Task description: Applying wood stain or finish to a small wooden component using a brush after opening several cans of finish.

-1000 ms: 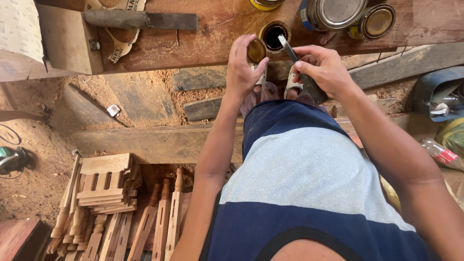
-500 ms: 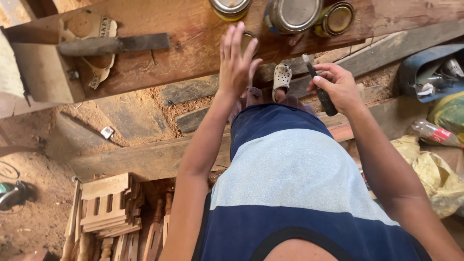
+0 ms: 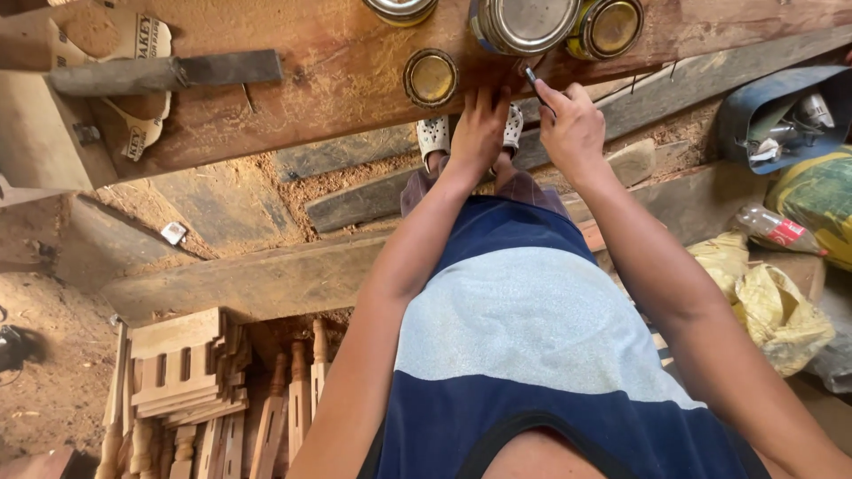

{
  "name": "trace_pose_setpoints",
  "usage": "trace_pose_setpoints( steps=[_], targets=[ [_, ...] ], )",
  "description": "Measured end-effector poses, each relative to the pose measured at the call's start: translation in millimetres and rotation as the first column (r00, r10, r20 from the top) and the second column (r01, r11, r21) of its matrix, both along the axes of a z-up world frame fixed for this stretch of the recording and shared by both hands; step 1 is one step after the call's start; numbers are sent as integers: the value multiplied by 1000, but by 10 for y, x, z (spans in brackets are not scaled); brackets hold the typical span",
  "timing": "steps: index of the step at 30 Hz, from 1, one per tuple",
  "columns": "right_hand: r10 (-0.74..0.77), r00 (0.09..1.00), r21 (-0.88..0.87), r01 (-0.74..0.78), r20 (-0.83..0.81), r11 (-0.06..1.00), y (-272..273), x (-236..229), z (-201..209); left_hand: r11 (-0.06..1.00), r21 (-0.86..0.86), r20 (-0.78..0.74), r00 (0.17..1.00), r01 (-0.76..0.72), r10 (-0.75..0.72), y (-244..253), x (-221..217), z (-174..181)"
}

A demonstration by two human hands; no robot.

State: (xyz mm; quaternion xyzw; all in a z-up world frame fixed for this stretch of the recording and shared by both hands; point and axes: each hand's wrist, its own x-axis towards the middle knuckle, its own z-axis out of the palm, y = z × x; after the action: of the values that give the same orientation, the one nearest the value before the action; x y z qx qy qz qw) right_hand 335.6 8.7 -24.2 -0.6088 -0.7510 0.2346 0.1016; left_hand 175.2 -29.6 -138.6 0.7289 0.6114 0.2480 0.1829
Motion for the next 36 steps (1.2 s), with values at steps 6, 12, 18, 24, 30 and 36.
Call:
trace_pose_setpoints(
  steps=[6, 12, 18, 24, 30, 36],
  targets=[
    [113, 981, 8, -116, 157, 993, 19, 39, 78, 999, -53, -25, 1000, 5, -7, 46, 42, -114],
    [95, 981, -86, -82, 169, 993, 56, -4, 113, 1000, -26, -1, 1000, -6, 6, 31, 38, -105],
    [87, 981, -83, -73, 175, 994, 36, -73, 175, 995, -101, 19, 1000, -2, 4, -47, 56, -165],
    [50, 984, -64, -39, 171, 997, 114, -6, 135, 999, -44, 34, 999, -21, 23, 31, 55, -181],
    [25, 982, -131, 0, 187, 991, 141, 14, 106, 999, -28, 7, 1000, -28, 28, 38, 51, -195],
    [73, 971, -245, -15, 230, 969, 210, 10, 125, 998, -39, 6, 999, -40, 40, 26, 51, -245]
  ],
)
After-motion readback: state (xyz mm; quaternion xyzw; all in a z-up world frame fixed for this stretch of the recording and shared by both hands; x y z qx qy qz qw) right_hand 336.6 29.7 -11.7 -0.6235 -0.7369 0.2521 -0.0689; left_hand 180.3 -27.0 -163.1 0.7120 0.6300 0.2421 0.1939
